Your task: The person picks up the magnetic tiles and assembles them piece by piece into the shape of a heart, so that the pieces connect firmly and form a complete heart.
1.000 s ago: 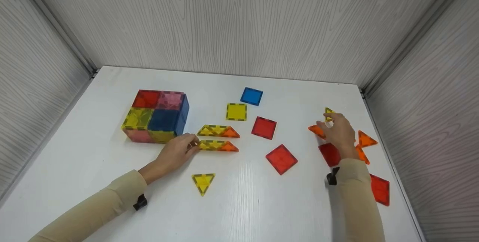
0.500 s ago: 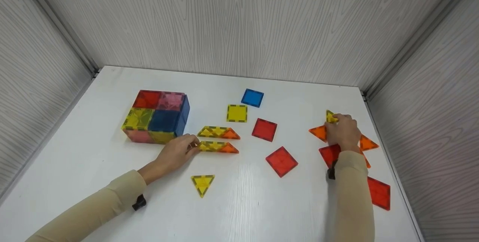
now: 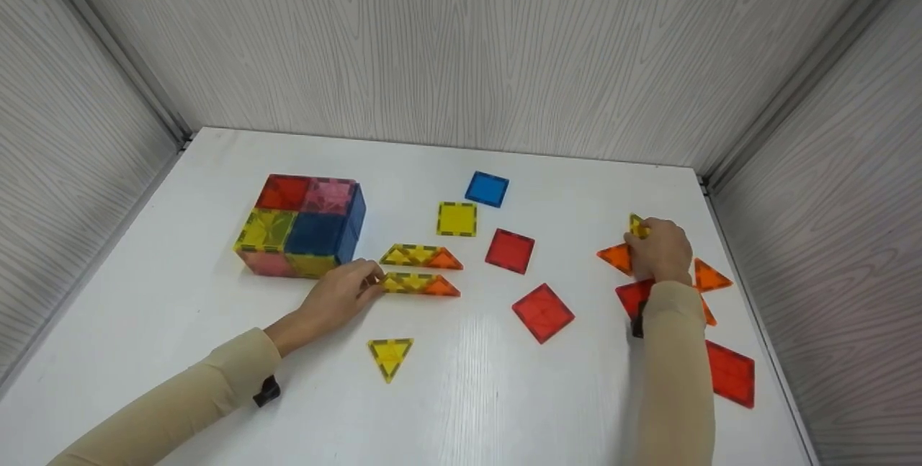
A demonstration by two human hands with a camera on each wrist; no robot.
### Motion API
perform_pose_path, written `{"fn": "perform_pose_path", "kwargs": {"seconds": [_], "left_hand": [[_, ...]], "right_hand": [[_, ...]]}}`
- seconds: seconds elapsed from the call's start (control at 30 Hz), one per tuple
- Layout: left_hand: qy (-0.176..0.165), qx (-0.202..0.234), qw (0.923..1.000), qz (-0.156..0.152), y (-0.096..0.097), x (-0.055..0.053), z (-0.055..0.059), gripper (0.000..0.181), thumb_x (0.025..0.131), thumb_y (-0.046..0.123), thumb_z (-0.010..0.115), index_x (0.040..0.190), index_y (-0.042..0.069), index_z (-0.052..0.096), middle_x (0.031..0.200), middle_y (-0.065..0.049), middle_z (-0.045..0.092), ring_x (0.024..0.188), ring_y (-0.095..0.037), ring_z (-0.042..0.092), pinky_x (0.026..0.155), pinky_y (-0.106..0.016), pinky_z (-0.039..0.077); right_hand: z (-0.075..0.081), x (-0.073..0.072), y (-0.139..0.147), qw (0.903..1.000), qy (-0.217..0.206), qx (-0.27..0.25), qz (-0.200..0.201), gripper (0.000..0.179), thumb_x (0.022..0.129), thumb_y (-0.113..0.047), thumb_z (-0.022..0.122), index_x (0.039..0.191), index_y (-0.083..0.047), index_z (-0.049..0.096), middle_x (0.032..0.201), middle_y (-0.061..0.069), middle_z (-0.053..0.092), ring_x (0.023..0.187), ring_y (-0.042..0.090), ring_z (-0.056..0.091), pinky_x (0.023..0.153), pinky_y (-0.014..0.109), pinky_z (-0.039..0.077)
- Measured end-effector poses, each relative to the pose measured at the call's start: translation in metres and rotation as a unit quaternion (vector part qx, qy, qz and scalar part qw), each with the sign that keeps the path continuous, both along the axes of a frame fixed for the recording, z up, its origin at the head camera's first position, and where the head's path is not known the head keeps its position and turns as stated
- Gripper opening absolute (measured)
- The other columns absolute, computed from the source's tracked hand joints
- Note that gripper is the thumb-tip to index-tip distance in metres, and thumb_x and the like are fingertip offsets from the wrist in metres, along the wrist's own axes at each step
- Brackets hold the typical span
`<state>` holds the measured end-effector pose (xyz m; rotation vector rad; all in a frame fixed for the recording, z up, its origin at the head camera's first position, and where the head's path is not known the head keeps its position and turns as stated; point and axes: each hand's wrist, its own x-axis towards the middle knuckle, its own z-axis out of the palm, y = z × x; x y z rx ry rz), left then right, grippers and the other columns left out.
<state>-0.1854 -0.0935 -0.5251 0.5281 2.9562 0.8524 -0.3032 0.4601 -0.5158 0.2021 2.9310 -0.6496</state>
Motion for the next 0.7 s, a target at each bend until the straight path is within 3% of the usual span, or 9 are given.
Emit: {"fn": "perform_pose_path", "kwargs": {"seconds": [0.1,0.2,0.33,0.43,0.57,0.7], "left_hand": [[0.002,-0.002,1.0,-0.001,-0.001,0.001,0.0,0.016,0.104,0.024,0.068,0.117,0.015,0.066,0.105,-0.004,0.071,0.092,-0.018,0.063,0.092,-0.036,0.06],[0.007,0.0,1.0,-0.003,-0.001,0.001,0.0,0.016,0.104,0.024,0.068,0.116,0.014,0.066,0.104,-0.005,0.071,0.092,-0.018,0.063,0.091,-0.037,0.06],[0.008,0.003,0.9999,-0.007,-0.001,0.0,0.001,0.016,0.103,0.023,0.069,0.115,0.012,0.067,0.104,-0.007,0.072,0.091,-0.02,0.064,0.089,-0.038,0.06],[0.004,0.002,1.0,-0.009,-0.001,-0.001,0.001,0.016,0.103,0.022,0.069,0.115,0.011,0.068,0.104,-0.008,0.073,0.091,-0.02,0.065,0.088,-0.039,0.06],[-0.004,0.002,1.0,-0.005,-0.002,-0.001,0.001,0.016,0.103,0.02,0.069,0.115,0.01,0.068,0.106,-0.009,0.073,0.093,-0.021,0.066,0.092,-0.04,0.06],[-0.011,0.002,0.9999,-0.003,-0.002,0.0,0.002,0.017,0.103,0.021,0.069,0.116,0.011,0.068,0.107,-0.008,0.073,0.096,-0.021,0.066,0.095,-0.04,0.06]], "right_hand": [[0.004,0.003,0.0,0.9999,0.011,0.008,0.009,0.066,0.104,-0.04,0.062,0.146,0.009,0.053,0.137,0.038,0.059,0.113,0.05,0.059,0.099,0.064,0.053],[0.007,0.007,0.002,0.9998,0.013,0.008,0.01,0.066,0.103,-0.042,0.063,0.144,0.009,0.055,0.132,0.037,0.061,0.106,0.046,0.059,0.086,0.052,0.058],[0.014,0.014,0.005,0.9997,0.016,0.009,0.017,0.067,0.102,-0.045,0.063,0.143,0.007,0.056,0.128,0.034,0.061,0.102,0.042,0.057,0.073,0.034,0.055],[0.019,0.02,0.0,0.9978,0.046,0.026,0.04,0.066,0.102,-0.045,0.063,0.142,0.007,0.058,0.129,0.035,0.061,0.104,0.044,0.055,0.077,0.042,0.056],[0.025,0.034,-0.017,0.9908,0.108,0.041,0.07,0.061,0.101,-0.042,0.066,0.137,0.008,0.063,0.132,0.037,0.061,0.113,0.051,0.054,0.094,0.064,0.052],[0.03,0.05,-0.041,0.9839,0.152,0.031,0.089,0.052,0.099,-0.035,0.072,0.131,0.006,0.068,0.132,0.035,0.062,0.117,0.053,0.054,0.097,0.068,0.05]]}}
